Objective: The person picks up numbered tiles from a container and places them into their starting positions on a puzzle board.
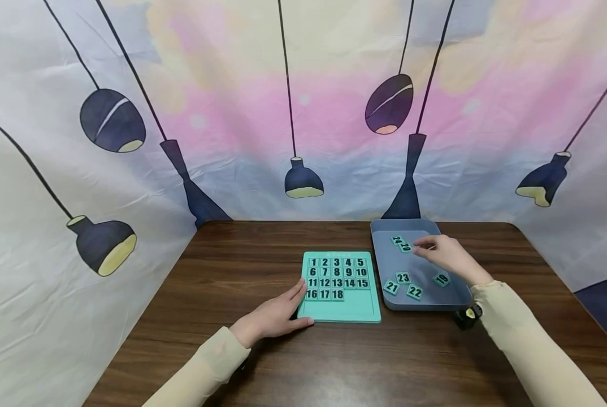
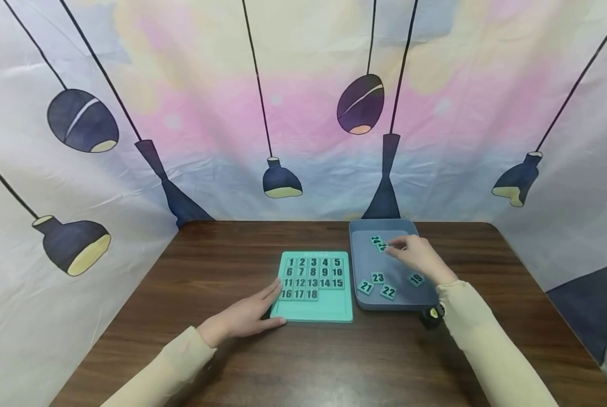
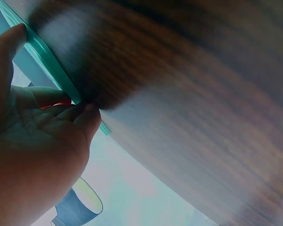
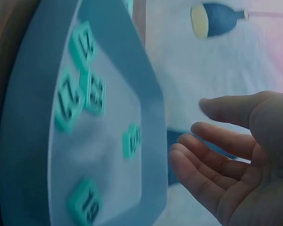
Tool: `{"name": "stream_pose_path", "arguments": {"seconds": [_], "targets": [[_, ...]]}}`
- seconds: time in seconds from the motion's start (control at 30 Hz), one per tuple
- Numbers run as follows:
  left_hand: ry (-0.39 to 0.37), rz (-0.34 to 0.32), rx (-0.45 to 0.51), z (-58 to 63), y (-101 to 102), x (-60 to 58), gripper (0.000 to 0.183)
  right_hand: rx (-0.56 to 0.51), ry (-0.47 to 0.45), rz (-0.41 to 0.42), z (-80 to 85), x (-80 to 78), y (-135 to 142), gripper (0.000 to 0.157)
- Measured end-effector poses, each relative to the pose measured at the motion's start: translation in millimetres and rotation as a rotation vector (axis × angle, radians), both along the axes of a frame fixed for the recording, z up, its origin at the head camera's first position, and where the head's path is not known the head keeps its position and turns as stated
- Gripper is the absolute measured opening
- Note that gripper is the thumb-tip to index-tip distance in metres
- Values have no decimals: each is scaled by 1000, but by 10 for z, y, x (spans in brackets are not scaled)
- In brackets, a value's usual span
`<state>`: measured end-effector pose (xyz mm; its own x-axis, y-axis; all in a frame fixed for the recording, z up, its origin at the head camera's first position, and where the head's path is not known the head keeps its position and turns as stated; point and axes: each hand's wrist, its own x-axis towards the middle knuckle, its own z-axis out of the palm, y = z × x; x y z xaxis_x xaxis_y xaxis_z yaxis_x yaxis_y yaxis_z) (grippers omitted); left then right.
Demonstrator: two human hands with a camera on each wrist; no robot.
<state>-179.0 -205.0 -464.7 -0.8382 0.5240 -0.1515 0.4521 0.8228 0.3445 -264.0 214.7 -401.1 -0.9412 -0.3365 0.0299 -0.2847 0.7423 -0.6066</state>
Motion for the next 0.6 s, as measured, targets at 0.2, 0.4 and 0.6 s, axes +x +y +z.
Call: {"name": "stream_pose_path", "arguments": {"seconds": [0.2,0.4,0.6], "targets": [[9,-10,3,5,-5,1,87,76,-6,-27,-54,-83,239,49],[1,-10,2,-2,3,5,87,157,-88,60,-117,-37,303,45],[-1,-4,-6,3,6,8,87,262,-194,102,-201,19,261,50]]}}
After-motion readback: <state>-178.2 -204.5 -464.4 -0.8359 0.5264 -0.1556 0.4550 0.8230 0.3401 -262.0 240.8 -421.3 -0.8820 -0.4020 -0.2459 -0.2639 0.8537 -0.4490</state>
